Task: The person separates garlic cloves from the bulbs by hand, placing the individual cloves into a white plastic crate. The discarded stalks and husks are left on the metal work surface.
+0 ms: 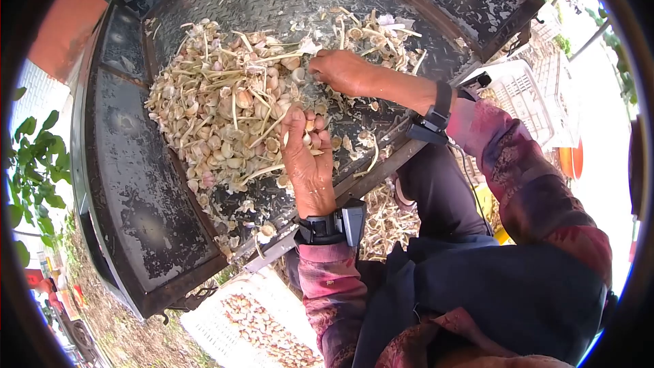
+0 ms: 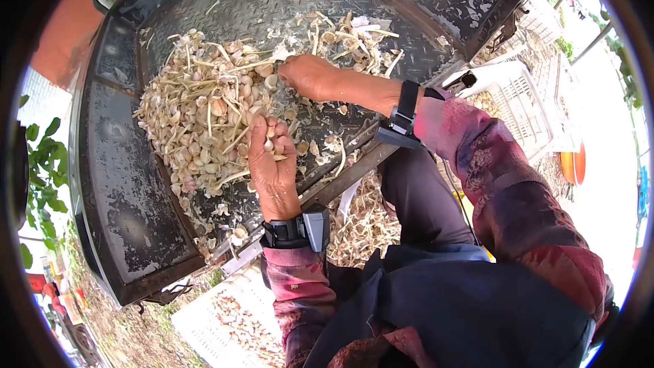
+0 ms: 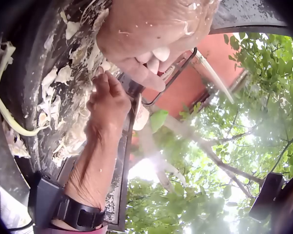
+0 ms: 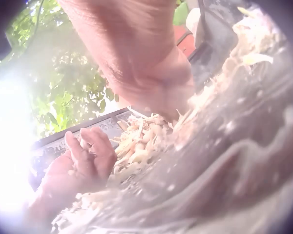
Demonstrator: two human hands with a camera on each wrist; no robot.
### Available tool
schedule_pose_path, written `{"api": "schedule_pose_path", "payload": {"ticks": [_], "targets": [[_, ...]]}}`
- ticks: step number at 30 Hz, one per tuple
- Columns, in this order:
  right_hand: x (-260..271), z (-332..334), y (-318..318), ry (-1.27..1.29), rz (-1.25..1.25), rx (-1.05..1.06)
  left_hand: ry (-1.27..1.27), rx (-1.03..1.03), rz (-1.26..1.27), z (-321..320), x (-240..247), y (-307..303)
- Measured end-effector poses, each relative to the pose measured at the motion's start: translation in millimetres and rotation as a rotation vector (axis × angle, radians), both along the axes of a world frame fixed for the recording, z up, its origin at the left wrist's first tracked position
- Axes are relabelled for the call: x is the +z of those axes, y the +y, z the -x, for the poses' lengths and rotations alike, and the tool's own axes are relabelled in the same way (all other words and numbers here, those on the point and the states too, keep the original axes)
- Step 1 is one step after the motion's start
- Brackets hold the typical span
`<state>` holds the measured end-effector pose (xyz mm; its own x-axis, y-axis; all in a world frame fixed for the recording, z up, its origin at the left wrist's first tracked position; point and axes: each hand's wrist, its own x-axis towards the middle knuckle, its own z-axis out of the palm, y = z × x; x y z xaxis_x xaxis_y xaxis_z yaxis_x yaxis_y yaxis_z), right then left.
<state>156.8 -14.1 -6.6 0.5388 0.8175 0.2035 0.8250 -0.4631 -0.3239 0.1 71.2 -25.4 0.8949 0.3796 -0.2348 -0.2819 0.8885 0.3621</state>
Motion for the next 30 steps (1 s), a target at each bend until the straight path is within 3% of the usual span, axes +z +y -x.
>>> {"api": "schedule_pose_path", "payload": {"ticks": [6, 10, 12, 14, 17, 22, 24, 30], "targets": [[13, 3, 2, 0.031, -0.068, 0.076, 0.015, -0.049, -0.1, 4, -4, 2], [20, 10, 19, -0.107, -0.011, 0.297, -0.013, -0.085, -0.123, 5, -5, 6], [22, 8, 27, -0.122, 0.172, 0.269, -0.033, -0.094, -0.123, 5, -4, 6], [24, 1, 33, -0.125, 0.155, 0.265, 0.059, -0.022, -0.238, 6, 0, 7], [7, -11, 37, 0.066, -0.108, 0.174, 0.125, 0.049, -0.303, 6, 2, 6], [13, 11, 18, 0.239, -0.106, 0.062, 0.19, 0.133, -0.332, 8, 5, 0], [14, 21, 13, 0.314, -0.224, 0.047, 0.208, 0.203, -0.538, 9, 5, -4], [25, 63, -4, 0.254, -0.259, 0.078, 0.227, 0.277, -0.726, 9, 1, -6]]}}
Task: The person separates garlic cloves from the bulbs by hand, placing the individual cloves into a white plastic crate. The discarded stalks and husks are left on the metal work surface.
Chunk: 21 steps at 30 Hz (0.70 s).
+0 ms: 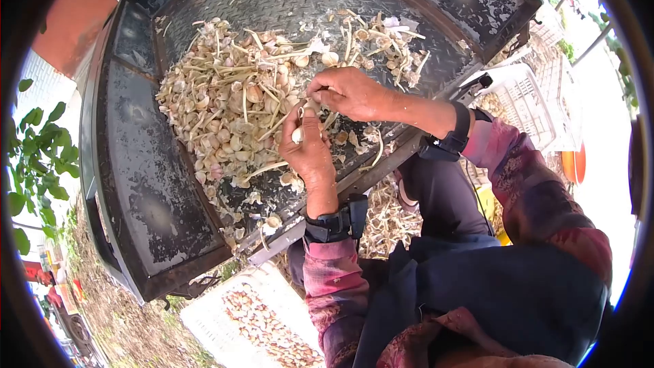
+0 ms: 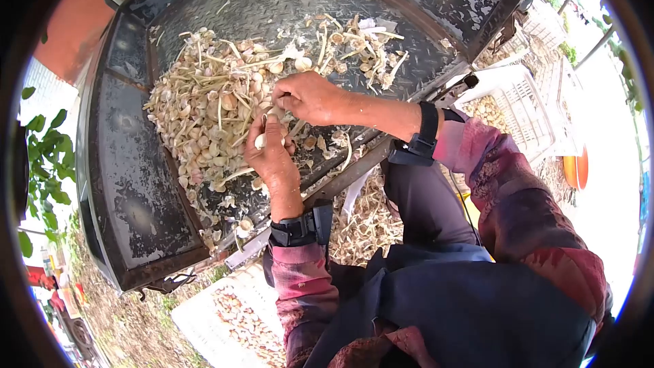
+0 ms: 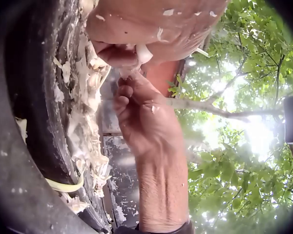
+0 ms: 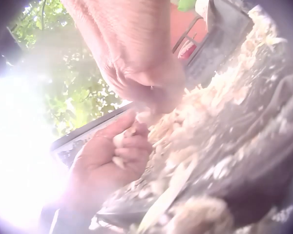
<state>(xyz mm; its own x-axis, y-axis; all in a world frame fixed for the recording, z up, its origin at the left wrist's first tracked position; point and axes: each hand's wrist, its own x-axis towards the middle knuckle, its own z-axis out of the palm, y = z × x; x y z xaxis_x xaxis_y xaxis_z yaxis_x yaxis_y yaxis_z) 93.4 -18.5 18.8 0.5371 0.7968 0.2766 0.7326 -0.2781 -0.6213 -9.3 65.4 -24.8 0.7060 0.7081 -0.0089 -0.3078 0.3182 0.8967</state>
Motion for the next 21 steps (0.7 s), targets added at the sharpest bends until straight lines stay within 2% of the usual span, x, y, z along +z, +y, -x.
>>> {"api": "schedule_pose_path", "payload": {"ticks": [1, 4, 6, 8, 11, 12, 14, 18, 21], "targets": [[0, 3, -2, 0.092, 0.02, -0.041, 0.01, -0.012, 0.015, 2, 0, -2], [-7, 7, -7, 0.139, -0.039, -0.049, -0.001, -0.089, 0.015, 1, -1, -2], [-10, 11, -10, 0.071, -0.063, -0.047, 0.024, -0.09, -0.013, 1, -3, -3], [-7, 14, -12, 0.389, -0.071, -0.079, 0.052, -0.055, -0.069, 1, -4, -4], [-2, 21, -12, 0.536, -0.076, -0.115, 0.006, -0.063, 0.051, 1, 0, -7], [-7, 20, -11, 0.537, -0.077, -0.117, 0.006, -0.064, 0.05, 1, 0, -7], [-21, 18, -11, 0.151, -0.215, -0.088, 0.014, -0.061, -0.028, 2, -2, -9], [-22, 20, -11, 0.18, -0.167, -0.161, 0.009, -0.105, -0.015, 0, -6, -11], [-25, 21, -12, 0.305, -0.279, -0.17, -0.057, -0.121, 0.035, -1, -7, -13]]}}
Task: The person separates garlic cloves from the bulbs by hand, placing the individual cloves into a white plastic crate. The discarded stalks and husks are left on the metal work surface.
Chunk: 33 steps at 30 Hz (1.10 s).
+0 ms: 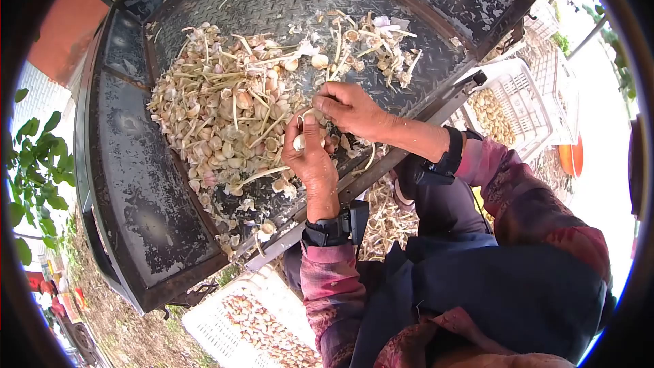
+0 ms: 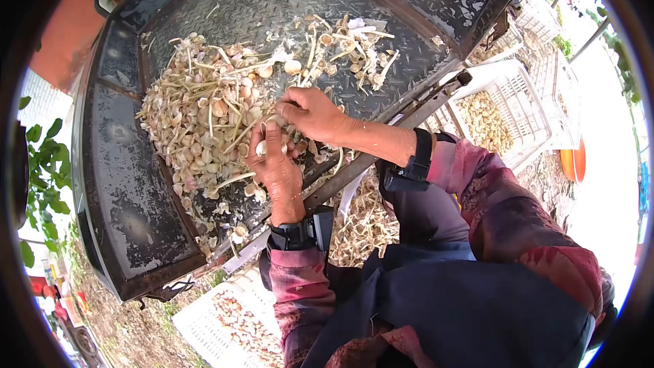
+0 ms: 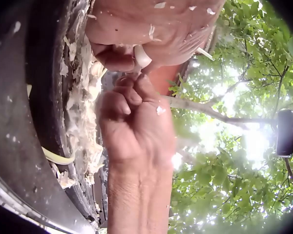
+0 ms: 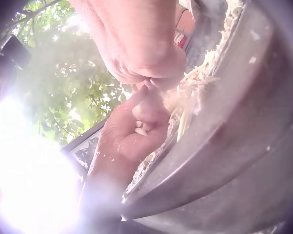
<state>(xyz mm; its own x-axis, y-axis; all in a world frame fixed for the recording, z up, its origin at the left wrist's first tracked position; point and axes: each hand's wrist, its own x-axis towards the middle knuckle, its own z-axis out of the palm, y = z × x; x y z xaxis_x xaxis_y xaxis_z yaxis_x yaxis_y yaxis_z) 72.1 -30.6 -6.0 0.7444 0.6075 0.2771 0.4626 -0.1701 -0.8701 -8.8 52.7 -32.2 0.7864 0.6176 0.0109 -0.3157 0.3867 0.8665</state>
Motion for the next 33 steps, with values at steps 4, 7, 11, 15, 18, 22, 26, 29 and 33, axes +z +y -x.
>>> {"api": "schedule_pose_path", "payload": {"ticks": [4, 7, 11, 15, 18, 22, 26, 29, 33], "targets": [[2, 1, -9, 0.688, -0.289, 0.125, -0.045, -0.018, 0.171, -2, 3, -5], [4, 4, -11, 0.804, -0.388, 0.174, -0.068, -0.043, 0.161, 0, 2, -6], [21, 13, -18, 0.879, -0.507, 0.219, -0.162, -0.098, 0.172, 6, 19, -11], [33, 19, -39, 0.866, -0.427, 0.281, -0.358, -0.327, 0.366, 44, 65, -23], [22, 13, -57, 0.48, -0.027, 0.384, -0.648, -0.601, 0.366, 85, 99, -46], [19, 19, -66, 0.341, 0.168, 0.358, -0.987, -1.065, 0.198, 98, 130, -57], [18, 6, -63, 0.31, 0.081, 0.304, -1.042, -0.918, 0.33, 113, 150, -88], [13, 4, -55, 0.473, -0.075, 0.374, -0.929, -1.025, 0.293, 123, 148, -84], [3, 6, -28, 0.19, 0.002, 0.333, -0.98, -0.851, 0.38, 139, 140, -104]]}}
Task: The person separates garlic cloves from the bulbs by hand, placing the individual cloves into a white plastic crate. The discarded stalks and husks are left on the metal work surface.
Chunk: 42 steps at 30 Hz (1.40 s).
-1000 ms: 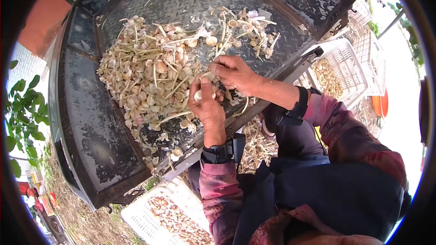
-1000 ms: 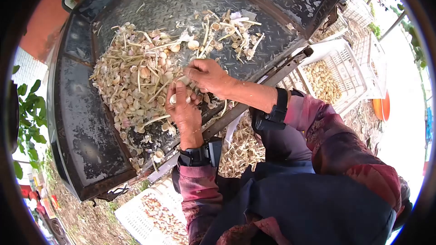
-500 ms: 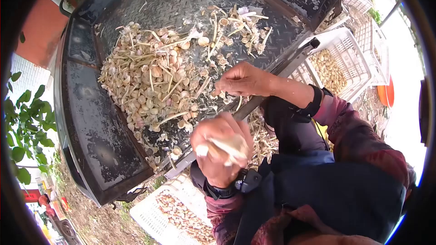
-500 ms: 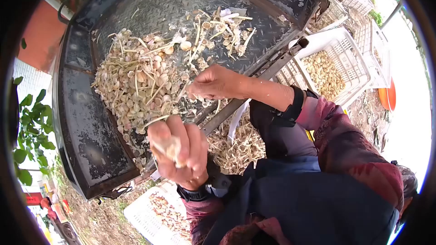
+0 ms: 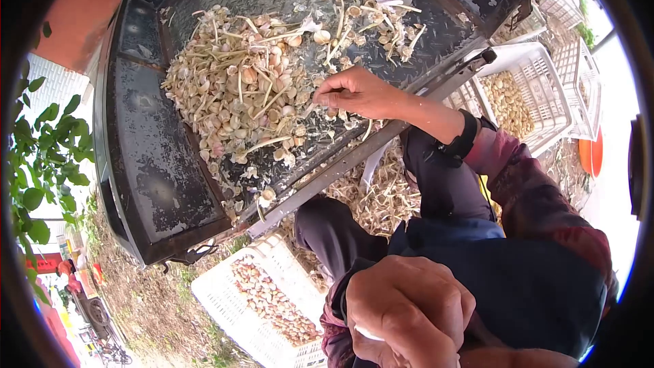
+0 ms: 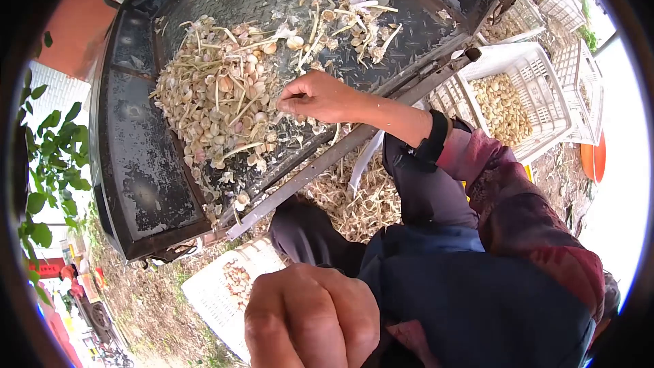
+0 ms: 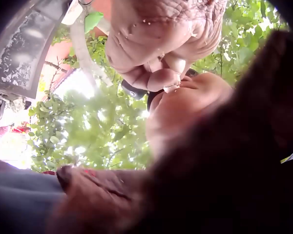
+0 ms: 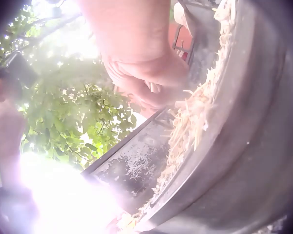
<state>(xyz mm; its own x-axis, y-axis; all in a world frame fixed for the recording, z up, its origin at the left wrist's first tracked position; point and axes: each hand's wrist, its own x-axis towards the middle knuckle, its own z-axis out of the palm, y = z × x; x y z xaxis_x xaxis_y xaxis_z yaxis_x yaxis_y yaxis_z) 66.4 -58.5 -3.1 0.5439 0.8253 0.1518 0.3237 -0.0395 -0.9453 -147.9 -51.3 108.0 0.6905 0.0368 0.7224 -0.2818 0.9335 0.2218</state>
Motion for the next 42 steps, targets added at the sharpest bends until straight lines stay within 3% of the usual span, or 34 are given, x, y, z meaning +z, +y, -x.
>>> {"api": "schedule_pose_path", "payload": {"ticks": [1, 2, 3, 4, 7, 8, 10, 12, 14, 16, 18, 20, 22, 23, 24, 26, 27, 30, 32, 33, 35, 36, 39, 42], "targets": [[0, -3, 8, -0.212, 0.061, -0.043, -0.008, -0.014, 0.095, 3, -4, -6], [3, -13, 13, -0.224, 0.056, -0.036, -0.029, -0.027, 0.197, 3, -8, -10], [3, -16, 20, -0.319, 0.115, -0.058, -0.025, -0.051, 0.121, 5, -3, 0], [0, -13, 29, -0.402, 0.174, -0.076, -0.009, 0.139, 0.238, 5, 4, -3], [3, -19, 47, -0.56, 0.362, -0.072, 0.103, 0.24, 0.013, 32, -14, 50], [1, -19, 51, -0.629, 0.453, -0.07, 0.186, 0.325, 0.009, 47, -27, 64], [0, -18, 53, -0.616, 0.499, -0.039, 0.563, 0.732, 0.116, 81, -48, 89], [2, -18, 49, -0.602, 0.551, -0.009, 0.889, 1.002, 0.099, 135, -96, 140], [8, -25, 39, -0.778, 0.546, -0.06, 1.324, 1.361, -0.245, 189, -133, 175], [12, -27, 41, -0.814, 0.651, -0.077, 1.791, 1.559, -0.444, 267, -195, 209], [8, -25, 46, -0.855, 0.567, -0.094, 2.092, 1.667, -0.591, 312, -234, 218], [7, -14, 56, -0.838, 0.525, -0.034, 2.115, 1.652, -0.63, 347, -261, 217], [3, -2, 73, -0.808, 0.436, 0.093, 2.494, 1.693, -1.076, 378, -286, 221], [-4, -2, 81, -0.831, 0.486, 0.117, 2.545, 1.814, -1.199, 388, -302, 227], [-5, -2, 85, -0.833, 0.487, 0.118, 2.546, 1.813, -1.196, 384, -299, 228], [-6, -1, 89, -0.831, 0.577, 0.118, 2.527, 1.768, -0.859, 363, -287, 228], [-8, -4, 90, -0.836, 0.577, 0.122, 2.418, 1.966, -0.769, 351, -292, 230], [-7, -13, 82, -0.817, 0.545, 0.164, 1.933, 1.924, -0.514, 283, -246, 220], [3, -10, 70, -0.084, 0.425, 0.203, 1.629, 1.824, -0.622, 227, -206, 203], [3, -8, 63, -0.085, 0.426, 0.203, 1.505, 1.721, -0.704, 196, -187, 192], [5, 0, 50, 0.669, 0.209, 0.404, 1.242, 1.509, -0.76, 131, -148, 162], [10, 9, 45, 0.668, 0.21, 0.407, 1.105, 1.398, -0.737, 98, -131, 144], [14, 31, 31, 1.052, 0.109, 0.555, 0.95, 1.199, -0.828, 29, -99, 110], [19, 51, 20, 1.086, 0.161, 0.51, 0.841, 1.044, -0.899, -5, -105, 101]]}}
